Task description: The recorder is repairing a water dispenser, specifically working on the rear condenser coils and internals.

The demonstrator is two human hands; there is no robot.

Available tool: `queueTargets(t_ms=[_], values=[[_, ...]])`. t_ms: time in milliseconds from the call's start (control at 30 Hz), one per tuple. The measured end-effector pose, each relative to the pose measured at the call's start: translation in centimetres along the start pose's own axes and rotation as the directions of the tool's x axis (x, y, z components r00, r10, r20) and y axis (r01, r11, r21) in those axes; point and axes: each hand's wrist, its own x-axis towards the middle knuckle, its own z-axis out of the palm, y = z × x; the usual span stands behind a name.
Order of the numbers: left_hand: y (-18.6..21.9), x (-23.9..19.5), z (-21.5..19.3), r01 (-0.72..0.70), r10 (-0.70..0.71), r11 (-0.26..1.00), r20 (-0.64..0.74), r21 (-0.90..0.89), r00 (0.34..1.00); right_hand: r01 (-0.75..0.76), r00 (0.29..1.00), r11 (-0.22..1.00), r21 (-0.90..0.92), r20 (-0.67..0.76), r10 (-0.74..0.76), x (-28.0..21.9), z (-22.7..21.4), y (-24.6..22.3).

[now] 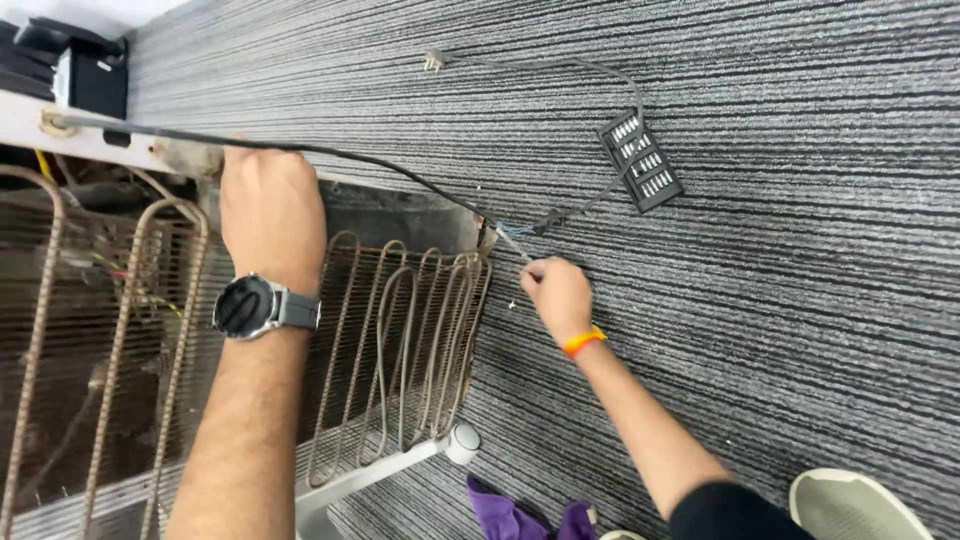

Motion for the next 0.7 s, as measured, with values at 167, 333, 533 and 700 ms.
queueTargets(t_ms=[167, 333, 533, 700], values=[[0.2, -0.5, -0.2, 0.004, -0.004, 1.0, -0.007, 0.004, 1.0, 0.314, 0.949, 0.874, 0.371, -0.108, -0.295, 0.2, -4.4, -7.7], [0.5, -0.1, -0.5, 0.017, -0.016, 1.0, 0.046, -0.015, 0.999, 0.361, 0.895, 0.626, 0.692, -0.069, -0.44, 4.0, -4.9, -17.4], [0.5, 0.1, -1.6, -0.044, 0.044, 0.997, -0.003, -0.058, 0.999, 0.356, 0.926, 0.616, 0.703, -0.177, -0.333, 7.7, 1.9, -18.2], [0.4, -0.2, -1.0, 0.003, 0.002, 0.998, 0.085, -0.056, 0.996, 0.327, 0.93, 0.571, 0.753, -0.15, -0.335, 8.5, 2.6, -18.1]])
